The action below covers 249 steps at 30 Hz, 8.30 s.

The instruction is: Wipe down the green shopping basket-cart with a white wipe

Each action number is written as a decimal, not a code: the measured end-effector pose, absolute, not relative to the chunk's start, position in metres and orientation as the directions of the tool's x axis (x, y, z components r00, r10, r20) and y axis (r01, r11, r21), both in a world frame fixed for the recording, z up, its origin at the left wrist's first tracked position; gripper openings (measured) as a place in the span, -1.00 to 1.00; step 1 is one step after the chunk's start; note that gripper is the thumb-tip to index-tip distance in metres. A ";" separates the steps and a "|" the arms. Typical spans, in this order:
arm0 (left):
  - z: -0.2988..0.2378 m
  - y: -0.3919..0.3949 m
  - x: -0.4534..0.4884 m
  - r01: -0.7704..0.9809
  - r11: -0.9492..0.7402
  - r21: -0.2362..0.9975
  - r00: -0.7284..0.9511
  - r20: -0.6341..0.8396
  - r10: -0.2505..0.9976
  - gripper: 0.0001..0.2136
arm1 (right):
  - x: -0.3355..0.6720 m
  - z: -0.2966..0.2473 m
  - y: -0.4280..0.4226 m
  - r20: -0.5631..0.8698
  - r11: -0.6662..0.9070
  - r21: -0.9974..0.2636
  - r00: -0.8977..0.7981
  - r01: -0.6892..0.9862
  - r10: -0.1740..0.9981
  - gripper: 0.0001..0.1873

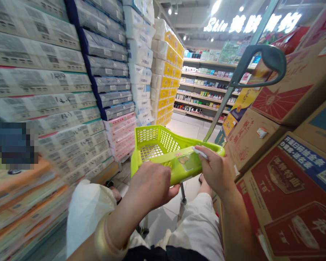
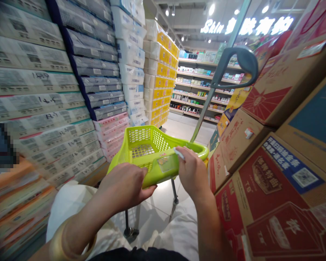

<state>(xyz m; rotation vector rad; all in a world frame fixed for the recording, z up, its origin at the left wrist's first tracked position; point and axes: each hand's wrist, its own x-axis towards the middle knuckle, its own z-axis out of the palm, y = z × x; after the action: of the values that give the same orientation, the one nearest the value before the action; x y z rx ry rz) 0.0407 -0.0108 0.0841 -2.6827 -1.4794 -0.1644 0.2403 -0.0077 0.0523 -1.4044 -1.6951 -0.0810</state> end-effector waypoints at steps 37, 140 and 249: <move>0.089 0.013 -0.006 0.780 -0.625 -0.004 0.624 0.072 0.778 -0.54 | 0.245 0.010 -0.035 0.804 0.385 -0.431 0.154 0.816 0.574 -0.68; 0.084 0.015 0.039 0.672 -0.735 0.092 0.688 0.291 0.665 -0.50 | 0.230 -0.002 -0.050 0.873 0.476 -0.381 0.138 0.793 0.468 -0.67; 0.081 0.044 0.064 0.640 -0.768 -0.009 0.734 0.301 0.608 -0.42 | 0.229 0.010 -0.038 0.861 0.344 -0.259 0.054 0.903 0.505 -0.58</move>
<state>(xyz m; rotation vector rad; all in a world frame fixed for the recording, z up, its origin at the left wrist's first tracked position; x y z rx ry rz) 0.0640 0.0443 0.0815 -2.8199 -1.0190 -0.4303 0.2288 -0.0384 0.0095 -1.3011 -1.5958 -0.4928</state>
